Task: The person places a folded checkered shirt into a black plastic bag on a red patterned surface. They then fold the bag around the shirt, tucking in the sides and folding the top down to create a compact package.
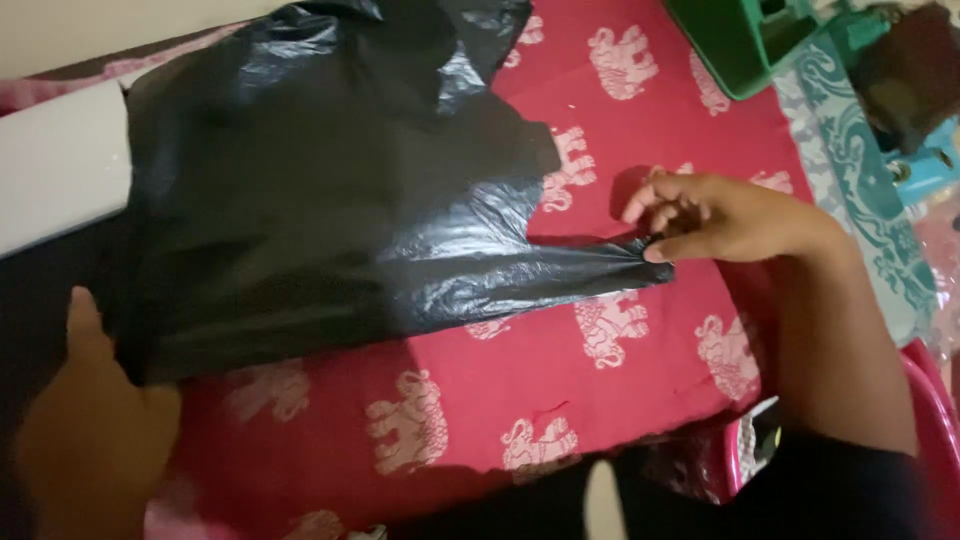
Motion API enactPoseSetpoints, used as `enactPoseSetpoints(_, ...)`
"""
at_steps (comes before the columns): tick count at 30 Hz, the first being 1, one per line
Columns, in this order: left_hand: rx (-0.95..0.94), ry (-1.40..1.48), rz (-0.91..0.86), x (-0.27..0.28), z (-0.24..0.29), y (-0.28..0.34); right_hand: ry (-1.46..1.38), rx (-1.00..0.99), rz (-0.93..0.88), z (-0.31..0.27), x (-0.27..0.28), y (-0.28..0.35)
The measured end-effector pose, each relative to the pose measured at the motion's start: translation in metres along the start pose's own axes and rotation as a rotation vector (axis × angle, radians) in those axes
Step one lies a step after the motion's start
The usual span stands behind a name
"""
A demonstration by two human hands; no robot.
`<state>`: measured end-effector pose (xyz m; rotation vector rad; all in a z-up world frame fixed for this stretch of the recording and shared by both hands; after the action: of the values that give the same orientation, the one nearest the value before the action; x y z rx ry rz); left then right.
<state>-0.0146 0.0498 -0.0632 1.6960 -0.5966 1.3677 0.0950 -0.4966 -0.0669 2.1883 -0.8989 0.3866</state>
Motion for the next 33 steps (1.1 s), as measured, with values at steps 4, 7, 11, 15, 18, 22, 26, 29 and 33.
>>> enactPoseSetpoints(4, 0.093, 0.133, -0.005, -0.002, -0.001, 0.021, 0.058, -0.082, 0.042, 0.001, 0.008, 0.005)
enactPoseSetpoints(7, -0.177, 0.32, 0.337, -0.016, -0.002, 0.041, -0.06, -0.046, 0.106, 0.012, 0.011, 0.002)
enactPoseSetpoints(11, -0.813, 0.281, 0.687, -0.057, -0.018, 0.057, 0.101, -0.274, 0.095, 0.017, 0.024, 0.0)
enactPoseSetpoints(15, -0.868, -0.06, 0.636, -0.058, -0.024, 0.063, 0.147, -0.311, 0.0, 0.01, 0.037, 0.004)
enactPoseSetpoints(18, -0.976, 0.236, 0.404, -0.026, -0.027, 0.038, 0.329, -0.37, 0.022, 0.033, 0.072, 0.001)
enactPoseSetpoints(22, -0.596, 0.595, 0.175, 0.037, 0.001, -0.014, 0.366, -0.387, 0.458, -0.064, 0.076, -0.008)
enactPoseSetpoints(26, -0.76, 0.575, 0.334, 0.04, 0.039, -0.109, 0.502, 0.052, 0.549, -0.058, 0.103, -0.091)
enactPoseSetpoints(29, -0.878, 0.607, 0.453, 0.02, 0.056, -0.167, 0.391, 0.553, 0.575, -0.045, 0.127, -0.155)
enactPoseSetpoints(33, -0.769, 1.01, 0.249, 0.013, 0.055, -0.174, -0.006, 0.224, 0.544, -0.032, 0.129, -0.189)
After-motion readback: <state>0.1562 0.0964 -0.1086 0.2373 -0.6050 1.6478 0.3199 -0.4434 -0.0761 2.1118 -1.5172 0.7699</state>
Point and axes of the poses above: each hand's wrist, its own y-axis away from the middle knuckle, its own x-axis out of the back of the hand, z = x × y, the point moved 4 cm from there along -y, towards the middle knuckle
